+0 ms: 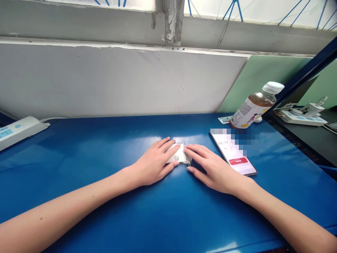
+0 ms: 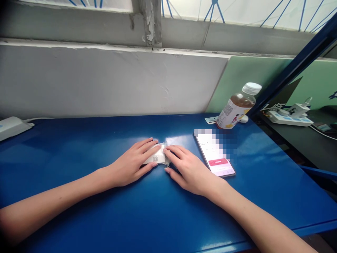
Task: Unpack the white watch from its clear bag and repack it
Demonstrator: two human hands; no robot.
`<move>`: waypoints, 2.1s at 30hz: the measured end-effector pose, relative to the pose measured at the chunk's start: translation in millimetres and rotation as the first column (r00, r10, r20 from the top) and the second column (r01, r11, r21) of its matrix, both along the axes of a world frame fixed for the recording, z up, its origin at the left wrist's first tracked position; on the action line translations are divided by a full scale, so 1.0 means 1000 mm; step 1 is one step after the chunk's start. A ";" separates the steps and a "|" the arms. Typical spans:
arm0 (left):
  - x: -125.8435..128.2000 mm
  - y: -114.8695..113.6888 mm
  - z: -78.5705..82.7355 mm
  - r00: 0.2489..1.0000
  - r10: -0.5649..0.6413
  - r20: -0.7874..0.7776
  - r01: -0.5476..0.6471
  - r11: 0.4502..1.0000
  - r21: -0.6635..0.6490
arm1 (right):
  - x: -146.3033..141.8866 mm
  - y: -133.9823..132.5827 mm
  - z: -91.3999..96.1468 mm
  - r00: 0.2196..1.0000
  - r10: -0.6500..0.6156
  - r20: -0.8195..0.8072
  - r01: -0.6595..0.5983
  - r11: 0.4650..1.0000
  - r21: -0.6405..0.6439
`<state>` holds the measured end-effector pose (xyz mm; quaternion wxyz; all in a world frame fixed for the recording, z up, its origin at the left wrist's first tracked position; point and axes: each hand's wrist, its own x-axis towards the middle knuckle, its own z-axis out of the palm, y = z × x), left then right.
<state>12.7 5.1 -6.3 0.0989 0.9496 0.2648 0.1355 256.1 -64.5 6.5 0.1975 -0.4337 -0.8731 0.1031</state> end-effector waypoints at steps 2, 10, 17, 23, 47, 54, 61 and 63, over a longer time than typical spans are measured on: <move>0.000 -0.001 0.000 1.000 0.009 -0.017 -0.009 1.000 0.001 | 0.000 0.000 0.000 1.000 -0.002 0.010 0.002 1.000 -0.002; 0.003 -0.005 0.003 0.976 0.103 -0.189 -0.095 0.994 0.051 | 0.001 0.000 0.002 0.996 -0.069 -0.050 0.063 0.993 -0.102; 0.004 -0.004 0.003 0.974 0.100 -0.203 -0.093 0.995 0.043 | -0.001 -0.001 -0.001 0.991 -0.087 -0.099 0.072 0.986 -0.149; 0.004 -0.004 0.005 0.978 0.090 -0.189 -0.086 0.996 0.026 | -0.004 -0.001 -0.008 0.996 -0.070 -0.060 0.061 0.988 -0.140; 0.008 -0.004 0.004 0.972 0.103 -0.213 -0.098 0.995 0.035 | -0.017 0.005 0.001 0.962 0.013 0.274 -0.069 0.978 0.197; 0.007 -0.004 0.000 0.985 0.110 -0.133 -0.108 0.994 0.018 | -0.042 0.016 0.019 0.851 0.016 0.525 -0.149 0.966 0.212; 0.003 -0.002 -0.006 0.984 0.166 -0.065 -0.169 0.985 -0.040 | -0.035 0.024 -0.009 0.991 -0.068 0.116 0.045 0.980 0.193; 0.002 -0.001 -0.004 0.983 0.174 -0.054 -0.177 0.983 -0.056 | -0.027 0.028 -0.016 0.990 -0.132 -0.043 0.136 0.987 0.090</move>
